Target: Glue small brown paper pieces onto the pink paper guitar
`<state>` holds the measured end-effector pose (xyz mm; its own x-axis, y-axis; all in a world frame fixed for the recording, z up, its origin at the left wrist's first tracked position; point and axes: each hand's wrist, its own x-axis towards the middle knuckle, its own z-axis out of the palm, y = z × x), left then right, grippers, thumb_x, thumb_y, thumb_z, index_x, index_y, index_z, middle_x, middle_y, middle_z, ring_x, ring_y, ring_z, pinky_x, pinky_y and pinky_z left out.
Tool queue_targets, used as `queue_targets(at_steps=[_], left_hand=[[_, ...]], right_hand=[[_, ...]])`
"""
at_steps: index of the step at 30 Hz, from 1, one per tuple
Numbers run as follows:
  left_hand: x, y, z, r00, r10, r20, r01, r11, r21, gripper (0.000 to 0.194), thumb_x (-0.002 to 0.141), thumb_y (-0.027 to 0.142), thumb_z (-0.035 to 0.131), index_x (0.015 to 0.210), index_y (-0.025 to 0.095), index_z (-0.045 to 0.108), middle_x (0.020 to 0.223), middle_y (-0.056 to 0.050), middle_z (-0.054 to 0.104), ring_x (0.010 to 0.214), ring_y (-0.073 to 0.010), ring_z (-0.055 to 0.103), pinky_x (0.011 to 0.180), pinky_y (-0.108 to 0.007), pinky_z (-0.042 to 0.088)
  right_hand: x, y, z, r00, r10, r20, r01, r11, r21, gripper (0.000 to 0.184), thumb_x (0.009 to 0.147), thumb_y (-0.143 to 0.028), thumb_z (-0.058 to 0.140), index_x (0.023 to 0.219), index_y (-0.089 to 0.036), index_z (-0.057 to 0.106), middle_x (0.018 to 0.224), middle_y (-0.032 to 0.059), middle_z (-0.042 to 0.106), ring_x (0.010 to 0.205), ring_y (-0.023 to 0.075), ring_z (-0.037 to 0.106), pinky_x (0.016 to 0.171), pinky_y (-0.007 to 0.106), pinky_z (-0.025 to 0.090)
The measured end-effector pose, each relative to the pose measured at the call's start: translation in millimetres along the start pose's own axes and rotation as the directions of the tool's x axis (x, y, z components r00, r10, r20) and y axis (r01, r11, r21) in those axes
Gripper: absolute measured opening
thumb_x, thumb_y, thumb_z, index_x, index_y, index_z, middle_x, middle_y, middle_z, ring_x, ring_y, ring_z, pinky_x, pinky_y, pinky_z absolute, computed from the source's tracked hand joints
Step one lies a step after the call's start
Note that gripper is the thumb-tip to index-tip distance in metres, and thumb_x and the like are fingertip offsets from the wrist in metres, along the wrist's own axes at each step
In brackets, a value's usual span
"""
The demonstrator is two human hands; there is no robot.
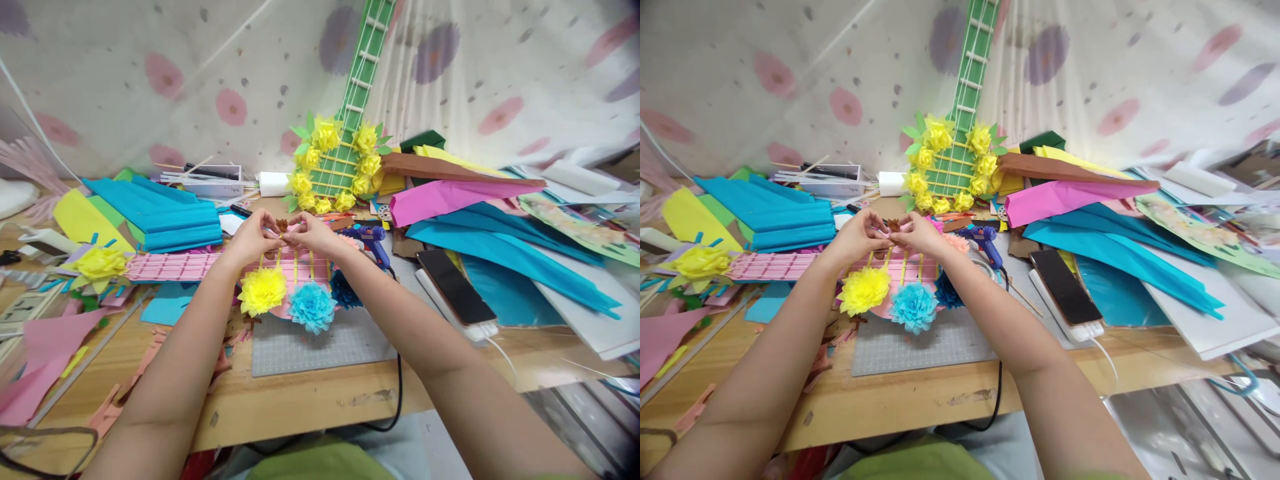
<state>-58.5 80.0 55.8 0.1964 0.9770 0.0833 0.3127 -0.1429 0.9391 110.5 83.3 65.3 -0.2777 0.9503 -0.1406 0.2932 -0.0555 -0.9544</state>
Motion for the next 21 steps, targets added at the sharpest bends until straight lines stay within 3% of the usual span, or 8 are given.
queue_targets(at_steps=[6, 11, 17, 21], left_hand=[[-1, 0, 0.9, 1.000, -0.026, 0.005, 0.026, 0.999, -0.048, 0.048, 0.053, 0.019, 0.080, 0.084, 0.020, 0.044, 0.083, 0.001, 0.061, 0.067, -0.0145, 0.066, 0.053, -0.023, 0.049], [-4, 4, -1.2, 0.994, -0.101, -0.030, 0.098, 0.991, -0.093, 0.043, 0.060, 0.025, 0.078, 0.087, 0.020, 0.045, 0.083, -0.001, 0.065, 0.066, -0.0139, 0.065, 0.059, -0.027, 0.050], [0, 2, -2.3, 0.980, -0.090, -0.177, 0.102, 0.993, 0.060, 0.043, 0.055, 0.021, 0.078, 0.083, 0.020, 0.045, 0.075, 0.003, 0.062, 0.068, -0.0141, 0.062, 0.061, -0.026, 0.048], [0, 3, -3.0, 0.975, -0.091, -0.205, 0.109, 0.991, 0.082, 0.047, 0.054, 0.025, 0.080, 0.084, 0.020, 0.044, 0.074, 0.003, 0.060, 0.067, -0.0142, 0.062, 0.060, -0.026, 0.048]], right_hand=[[7, 0, 2, 0.997, -0.062, -0.049, 0.054, 0.989, -0.137, 0.030, 0.072, -0.017, 0.071, 0.090, -0.020, 0.048, 0.068, -0.0053, 0.059, 0.063, 0.0113, 0.061, 0.061, 0.024, 0.048], [16, 9, 1, 0.993, -0.116, -0.015, 0.112, 0.979, -0.169, 0.028, 0.073, -0.013, 0.068, 0.087, -0.021, 0.045, 0.069, -0.0056, 0.059, 0.068, 0.0113, 0.063, 0.063, 0.023, 0.048], [16, 14, 2, 0.985, -0.169, 0.009, 0.165, 0.944, -0.285, 0.031, 0.071, -0.004, 0.063, 0.089, -0.022, 0.045, 0.073, -0.0051, 0.061, 0.074, 0.0123, 0.064, 0.066, 0.024, 0.049], [8, 6, 0, 0.981, -0.191, 0.042, 0.193, 0.917, -0.348, 0.036, 0.068, -0.006, 0.067, 0.093, -0.023, 0.047, 0.080, -0.0023, 0.066, 0.078, 0.0148, 0.066, 0.069, 0.027, 0.050]])
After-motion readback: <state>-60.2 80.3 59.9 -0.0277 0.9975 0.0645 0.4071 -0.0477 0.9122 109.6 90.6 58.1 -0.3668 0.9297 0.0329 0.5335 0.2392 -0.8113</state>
